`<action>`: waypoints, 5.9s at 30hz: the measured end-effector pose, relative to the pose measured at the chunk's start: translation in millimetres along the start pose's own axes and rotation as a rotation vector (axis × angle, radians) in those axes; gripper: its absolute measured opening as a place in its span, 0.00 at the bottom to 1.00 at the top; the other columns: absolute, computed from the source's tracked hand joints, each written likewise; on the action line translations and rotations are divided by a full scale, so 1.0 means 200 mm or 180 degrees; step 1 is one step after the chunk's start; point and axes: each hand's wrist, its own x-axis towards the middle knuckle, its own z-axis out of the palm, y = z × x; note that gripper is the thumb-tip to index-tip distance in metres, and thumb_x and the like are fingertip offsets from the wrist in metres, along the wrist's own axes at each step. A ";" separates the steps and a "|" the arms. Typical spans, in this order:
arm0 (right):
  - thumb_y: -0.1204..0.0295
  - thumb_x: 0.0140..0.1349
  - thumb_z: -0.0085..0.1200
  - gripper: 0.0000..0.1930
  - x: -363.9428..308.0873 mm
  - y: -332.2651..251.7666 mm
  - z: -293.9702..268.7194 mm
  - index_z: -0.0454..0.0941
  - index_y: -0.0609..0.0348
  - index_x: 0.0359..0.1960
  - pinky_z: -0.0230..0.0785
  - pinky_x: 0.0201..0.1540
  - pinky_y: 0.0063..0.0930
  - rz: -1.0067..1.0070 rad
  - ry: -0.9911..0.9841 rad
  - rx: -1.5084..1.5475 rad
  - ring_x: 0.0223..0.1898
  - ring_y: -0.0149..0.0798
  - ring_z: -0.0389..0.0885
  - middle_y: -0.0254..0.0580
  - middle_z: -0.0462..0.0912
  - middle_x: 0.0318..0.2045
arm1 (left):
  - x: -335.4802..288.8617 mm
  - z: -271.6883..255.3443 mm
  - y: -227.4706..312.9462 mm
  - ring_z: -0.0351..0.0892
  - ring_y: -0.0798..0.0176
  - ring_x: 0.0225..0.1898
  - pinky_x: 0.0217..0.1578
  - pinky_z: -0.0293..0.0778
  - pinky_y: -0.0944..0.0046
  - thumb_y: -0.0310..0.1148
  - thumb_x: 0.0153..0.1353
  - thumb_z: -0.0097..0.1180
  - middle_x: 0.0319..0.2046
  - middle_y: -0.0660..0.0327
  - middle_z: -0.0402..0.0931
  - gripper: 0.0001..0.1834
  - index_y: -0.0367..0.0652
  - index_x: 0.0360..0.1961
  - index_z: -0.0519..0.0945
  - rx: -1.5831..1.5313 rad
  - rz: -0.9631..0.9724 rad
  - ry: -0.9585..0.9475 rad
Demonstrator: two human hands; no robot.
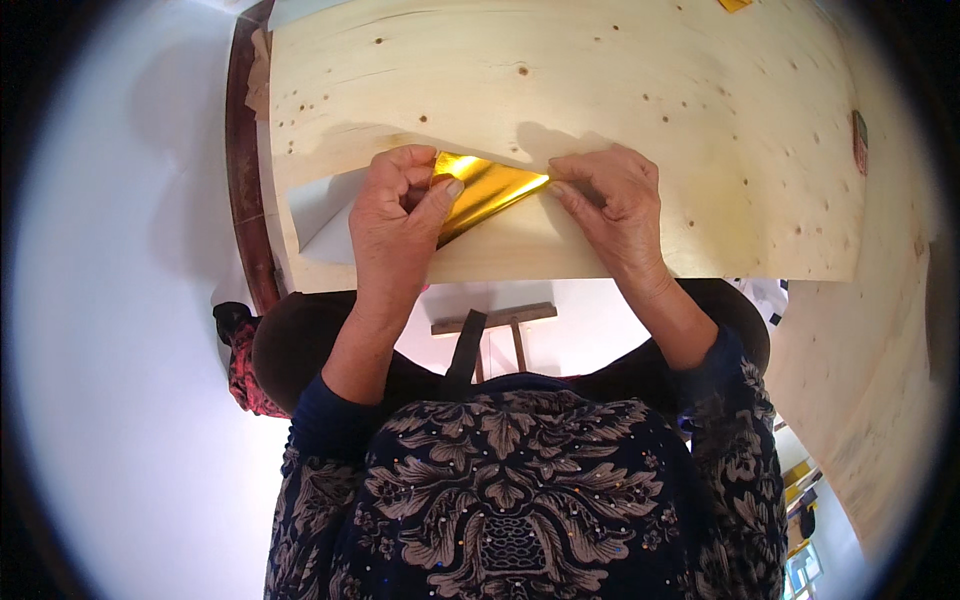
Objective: The person folds a rectangular sheet of gold-colored paper on a wooden table, making multiple creases and shaping it into a smaller folded form. The hands press and align edges repeatedly to create crisp folds.
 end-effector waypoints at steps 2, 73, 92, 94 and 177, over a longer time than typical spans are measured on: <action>0.70 0.52 0.68 0.08 0.00 -0.01 0.00 0.84 0.49 0.35 0.60 0.53 0.31 0.0015 0.0008 -0.0010 0.36 0.34 0.80 0.29 0.85 0.30 | 0.00 0.00 0.01 0.77 0.73 0.30 0.34 0.74 0.72 0.23 0.59 0.62 0.33 0.62 0.81 0.11 0.38 0.43 0.76 0.0056 -0.0128 -0.0013; 0.66 0.48 0.71 0.10 0.05 -0.09 -0.03 0.79 0.51 0.23 0.61 0.37 0.31 -0.0192 -0.1176 -0.0409 0.25 0.34 0.76 0.30 0.77 0.20 | -0.11 -0.04 -0.08 0.74 0.70 0.26 0.35 0.68 0.69 0.26 0.55 0.69 0.25 0.66 0.79 0.11 0.44 0.37 0.80 0.1127 0.0071 0.0492; 0.67 0.47 0.72 0.11 0.03 -0.08 -0.01 0.79 0.52 0.23 0.60 0.37 0.29 -0.0105 -0.0980 -0.0311 0.24 0.34 0.76 0.30 0.77 0.20 | -0.10 -0.02 -0.10 0.73 0.66 0.26 0.36 0.68 0.66 0.26 0.51 0.70 0.24 0.66 0.80 0.12 0.46 0.36 0.81 0.1092 0.0001 0.0691; 0.67 0.47 0.72 0.11 0.03 -0.08 -0.01 0.79 0.53 0.23 0.60 0.37 0.29 -0.0111 -0.0985 -0.0316 0.24 0.34 0.76 0.30 0.77 0.20 | -0.10 -0.02 -0.10 0.73 0.66 0.26 0.36 0.67 0.65 0.26 0.51 0.70 0.24 0.66 0.80 0.12 0.46 0.35 0.81 0.1154 0.0039 0.0691; 0.68 0.45 0.71 0.31 -0.26 -0.14 0.00 0.80 0.61 0.55 0.54 0.28 0.29 -0.0553 -0.0598 -0.0533 0.19 0.31 0.66 0.30 0.64 0.17 | -0.13 -0.02 -0.04 0.74 0.79 0.26 0.27 0.72 0.79 0.22 0.60 0.64 0.27 0.68 0.77 0.09 0.39 0.40 0.77 0.0346 -0.0384 0.0587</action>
